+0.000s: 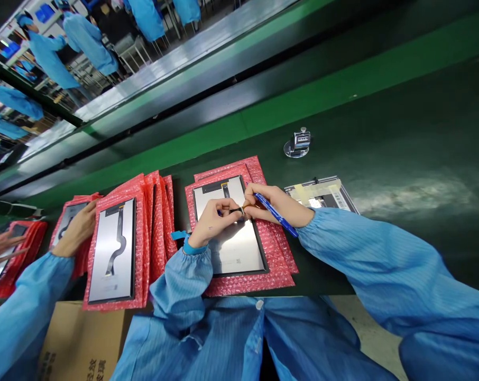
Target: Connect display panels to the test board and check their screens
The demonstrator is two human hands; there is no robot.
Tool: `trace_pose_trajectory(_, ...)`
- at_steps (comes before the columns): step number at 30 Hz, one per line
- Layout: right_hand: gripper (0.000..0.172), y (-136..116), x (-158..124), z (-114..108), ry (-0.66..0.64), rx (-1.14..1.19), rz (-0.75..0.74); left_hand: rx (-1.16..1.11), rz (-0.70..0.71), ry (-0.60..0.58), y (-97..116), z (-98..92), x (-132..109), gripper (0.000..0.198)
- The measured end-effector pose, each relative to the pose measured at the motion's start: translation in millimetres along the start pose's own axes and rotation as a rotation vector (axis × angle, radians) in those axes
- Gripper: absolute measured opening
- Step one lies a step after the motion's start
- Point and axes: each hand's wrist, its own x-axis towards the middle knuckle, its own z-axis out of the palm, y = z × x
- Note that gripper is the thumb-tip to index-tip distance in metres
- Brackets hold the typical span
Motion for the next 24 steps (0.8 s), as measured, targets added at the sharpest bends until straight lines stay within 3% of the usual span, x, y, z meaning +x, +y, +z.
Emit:
trace_pose_trajectory(10,0.025,7,0,1,0.089,0.015,-0.008,-0.153,-0.004,0.111,3,9.9,-1,0.017)
trace_pose_trajectory(24,0.033,3,0,3,0.098,0.072,0.014,-0.238,-0.078,0.074,2,7.6,0,0.023)
